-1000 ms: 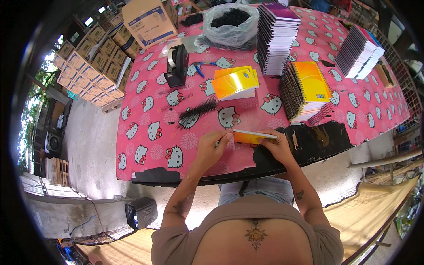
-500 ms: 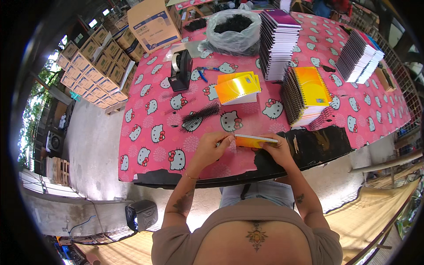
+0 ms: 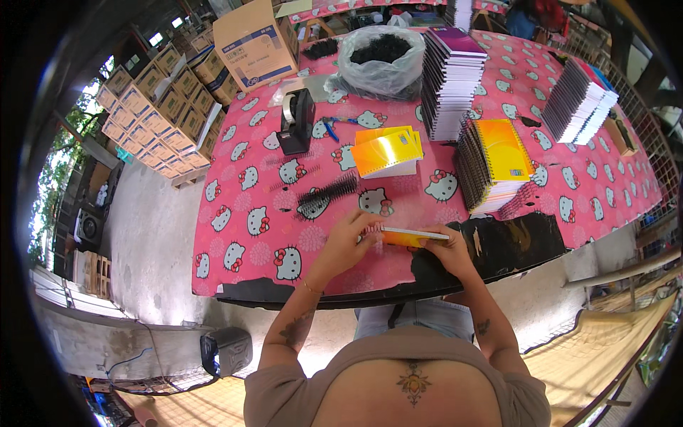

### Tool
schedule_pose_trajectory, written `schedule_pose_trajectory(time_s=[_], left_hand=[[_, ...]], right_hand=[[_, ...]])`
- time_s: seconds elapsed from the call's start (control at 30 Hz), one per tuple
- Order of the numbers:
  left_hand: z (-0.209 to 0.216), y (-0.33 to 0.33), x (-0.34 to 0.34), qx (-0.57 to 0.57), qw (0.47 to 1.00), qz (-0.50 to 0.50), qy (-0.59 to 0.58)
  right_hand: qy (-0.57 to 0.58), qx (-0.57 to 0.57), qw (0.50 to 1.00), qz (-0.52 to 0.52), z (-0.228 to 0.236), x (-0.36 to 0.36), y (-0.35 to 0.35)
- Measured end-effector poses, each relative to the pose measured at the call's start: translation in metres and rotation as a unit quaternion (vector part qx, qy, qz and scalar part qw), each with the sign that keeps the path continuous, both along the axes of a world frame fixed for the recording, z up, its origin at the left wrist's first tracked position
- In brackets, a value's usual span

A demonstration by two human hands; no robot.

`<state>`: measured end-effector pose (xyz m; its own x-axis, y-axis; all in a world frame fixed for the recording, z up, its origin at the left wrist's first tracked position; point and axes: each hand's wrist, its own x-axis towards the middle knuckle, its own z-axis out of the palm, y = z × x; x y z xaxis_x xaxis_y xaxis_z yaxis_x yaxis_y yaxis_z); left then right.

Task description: The person tapes the spines of small notebooks by hand, placing a strip of yellow tape along the edge and folding it over before stacking the completed notebooks on a table.

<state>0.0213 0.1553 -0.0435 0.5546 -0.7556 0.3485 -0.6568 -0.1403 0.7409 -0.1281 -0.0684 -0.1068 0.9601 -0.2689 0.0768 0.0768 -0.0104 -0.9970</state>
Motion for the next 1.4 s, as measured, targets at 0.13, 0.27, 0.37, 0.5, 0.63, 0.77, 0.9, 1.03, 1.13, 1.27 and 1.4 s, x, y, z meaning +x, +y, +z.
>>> schedule_pose_trajectory(time_s=[0.13,0.27,0.37,0.5,0.63,0.77,0.9,1.03,1.13,1.27,1.4], left_hand=[[-0.013,0.003,0.012,0.112,0.99,-0.04,-0.076],[0.001,-0.011,-0.001,0.136,0.985,-0.005,-0.108],[-0.006,-0.026,-0.016,0.134,0.943,0.084,-0.292],[-0.052,-0.007,-0.057,0.177,0.911,0.057,-0.369],[-0.013,-0.019,-0.035,0.21,0.878,0.138,-0.408],[-0.049,-0.011,-0.059,0.15,0.92,0.064,-0.357],[0.018,-0.035,-0.045,0.298,0.837,0.145,-0.435],[-0.028,-0.028,-0.047,0.16,0.911,0.076,-0.373],[-0.03,-0.022,-0.061,0.148,0.924,0.067,-0.347],[0.004,-0.026,-0.052,0.201,0.919,0.088,-0.328],[-0.054,-0.023,-0.06,0.035,0.956,0.022,-0.291]], right_hand=[[0.021,-0.048,0.999,-0.011,0.002,-0.001,0.001],[0.011,-0.082,0.996,-0.026,-0.015,-0.006,-0.005],[-0.003,0.008,0.997,-0.074,-0.006,-0.004,0.008],[-0.01,0.057,0.991,-0.119,-0.004,-0.006,0.017],[-0.021,0.012,0.998,-0.065,0.008,-0.003,0.028],[-0.009,0.106,0.99,-0.09,0.036,-0.007,0.034],[-0.012,0.096,0.993,-0.069,0.018,-0.004,0.031],[0.003,0.143,0.986,-0.081,0.032,-0.006,0.033],[-0.025,0.077,0.994,-0.068,0.029,-0.001,0.032],[0.004,0.112,0.993,-0.046,0.033,-0.004,0.038],[0.008,0.048,0.998,-0.043,0.01,0.001,0.033]])
